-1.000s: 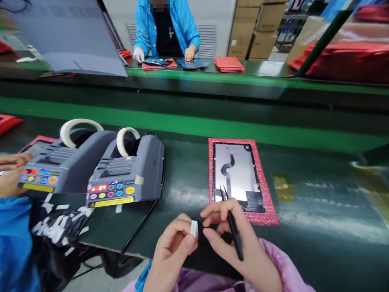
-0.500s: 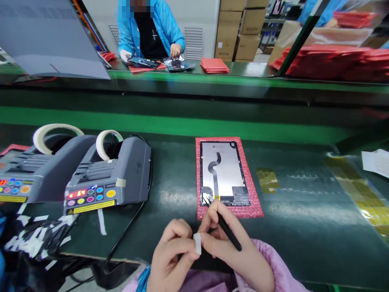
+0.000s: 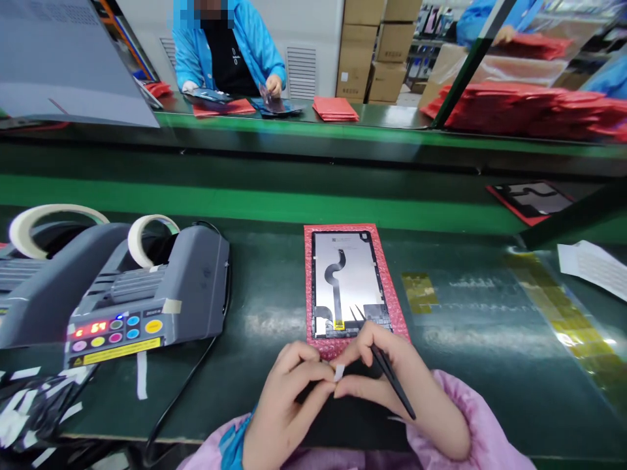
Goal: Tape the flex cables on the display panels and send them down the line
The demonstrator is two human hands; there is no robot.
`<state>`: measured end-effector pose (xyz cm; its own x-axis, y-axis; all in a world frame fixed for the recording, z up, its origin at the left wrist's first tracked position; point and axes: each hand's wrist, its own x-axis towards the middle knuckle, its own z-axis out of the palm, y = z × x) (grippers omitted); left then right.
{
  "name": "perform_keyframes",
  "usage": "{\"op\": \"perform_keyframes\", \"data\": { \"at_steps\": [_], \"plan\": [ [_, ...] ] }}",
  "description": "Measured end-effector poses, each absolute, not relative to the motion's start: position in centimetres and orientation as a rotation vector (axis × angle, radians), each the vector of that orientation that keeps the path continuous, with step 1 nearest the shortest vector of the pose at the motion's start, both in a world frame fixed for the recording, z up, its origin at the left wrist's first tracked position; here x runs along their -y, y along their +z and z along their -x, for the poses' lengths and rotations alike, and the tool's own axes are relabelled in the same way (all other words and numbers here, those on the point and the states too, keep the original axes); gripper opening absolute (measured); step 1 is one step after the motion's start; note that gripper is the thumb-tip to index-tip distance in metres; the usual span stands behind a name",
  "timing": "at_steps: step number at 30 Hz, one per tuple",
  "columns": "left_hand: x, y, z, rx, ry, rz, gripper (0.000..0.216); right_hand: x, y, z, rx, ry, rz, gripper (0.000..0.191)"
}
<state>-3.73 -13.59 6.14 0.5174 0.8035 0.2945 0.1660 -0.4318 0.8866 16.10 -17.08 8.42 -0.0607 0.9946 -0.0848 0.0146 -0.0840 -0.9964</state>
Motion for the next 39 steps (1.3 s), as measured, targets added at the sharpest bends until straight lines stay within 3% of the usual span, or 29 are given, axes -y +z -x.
{"op": "perform_keyframes", "data": {
  "at_steps": [13, 16, 22, 39],
  "plan": [
    [9.5, 4.9, 2.3, -0.891, 0.829, -1.641, 0.021, 10.2, 8.6, -18.8, 1.325, 1.335, 1.257, 0.049],
    [7.9, 4.8, 2.4, -0.928, 0.830, -1.767, 0.034, 8.1, 7.2, -19.7, 1.381, 1.332, 1.297, 0.045],
    [4.6, 3.8, 2.6, -0.998, 0.753, -2.183, 0.030, 4.2, 4.1, -20.2, 1.616, 1.123, 1.496, 0.035],
    [4.2, 1.3, 2.0, -1.054, 0.556, -2.720, 0.033, 2.3, 4.0, -20.1, 1.654, 1.026, 1.520, 0.035]
  ]
}}
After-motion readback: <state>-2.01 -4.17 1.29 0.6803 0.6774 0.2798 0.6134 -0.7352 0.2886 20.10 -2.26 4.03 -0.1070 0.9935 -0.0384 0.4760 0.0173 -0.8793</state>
